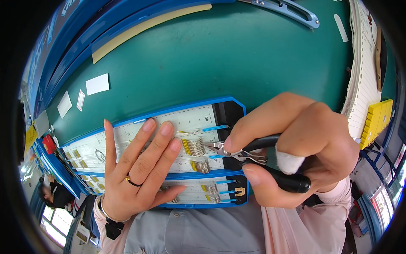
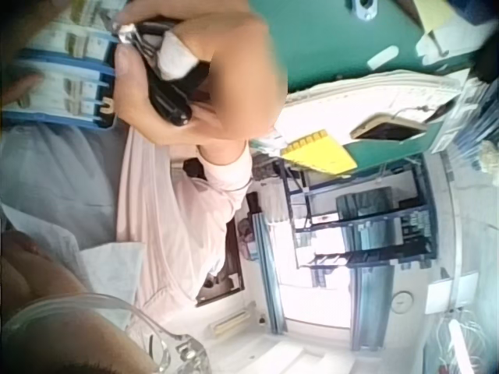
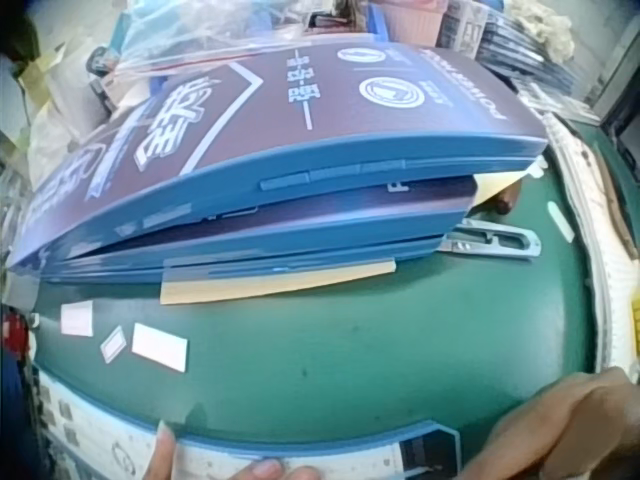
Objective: Trimming and preparing electronic components on LED strips using nippers.
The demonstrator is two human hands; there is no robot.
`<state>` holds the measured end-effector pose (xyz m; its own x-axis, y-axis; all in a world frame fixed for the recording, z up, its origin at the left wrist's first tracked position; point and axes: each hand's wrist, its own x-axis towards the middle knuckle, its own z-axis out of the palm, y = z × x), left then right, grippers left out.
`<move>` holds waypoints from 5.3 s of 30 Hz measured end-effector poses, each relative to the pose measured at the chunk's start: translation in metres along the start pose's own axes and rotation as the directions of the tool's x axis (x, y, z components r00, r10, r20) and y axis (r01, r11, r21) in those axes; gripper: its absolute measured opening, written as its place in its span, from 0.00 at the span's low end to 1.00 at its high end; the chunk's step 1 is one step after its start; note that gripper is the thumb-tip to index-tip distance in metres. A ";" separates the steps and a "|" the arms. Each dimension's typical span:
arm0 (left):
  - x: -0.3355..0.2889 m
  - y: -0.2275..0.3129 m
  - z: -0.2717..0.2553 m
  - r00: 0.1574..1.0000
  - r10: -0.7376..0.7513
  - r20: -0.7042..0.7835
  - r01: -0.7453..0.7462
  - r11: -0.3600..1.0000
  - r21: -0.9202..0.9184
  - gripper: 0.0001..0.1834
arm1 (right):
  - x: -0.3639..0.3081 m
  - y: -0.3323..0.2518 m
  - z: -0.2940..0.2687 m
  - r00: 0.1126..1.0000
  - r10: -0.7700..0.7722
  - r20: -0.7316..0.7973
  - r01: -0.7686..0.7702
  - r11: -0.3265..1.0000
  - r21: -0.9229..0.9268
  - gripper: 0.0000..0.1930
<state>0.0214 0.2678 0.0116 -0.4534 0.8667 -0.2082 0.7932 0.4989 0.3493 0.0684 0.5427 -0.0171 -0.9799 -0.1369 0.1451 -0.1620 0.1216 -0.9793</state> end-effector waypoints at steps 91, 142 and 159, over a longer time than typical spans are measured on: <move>0.002 -0.003 0.002 0.999 -0.031 0.038 0.030 0.999 0.028 0.38 | -0.003 0.007 0.010 0.995 0.013 -0.102 -0.006 0.998 0.065 0.21; -0.131 -0.018 0.021 0.949 -0.209 -0.234 0.239 0.965 0.110 0.46 | -0.135 -0.051 0.083 0.708 -0.647 -0.283 0.108 0.495 -0.862 0.12; -0.135 -0.019 0.030 0.944 -0.178 -0.278 0.230 0.959 0.165 0.43 | -0.232 0.019 0.141 0.722 0.690 -0.052 -0.557 0.535 -0.635 0.20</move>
<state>0.0794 0.1415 0.0058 -0.6825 0.7308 -0.0048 0.7235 0.6766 0.1366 0.3091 0.4386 -0.0897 -0.8255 0.0363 -0.5633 0.3850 0.7659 -0.5149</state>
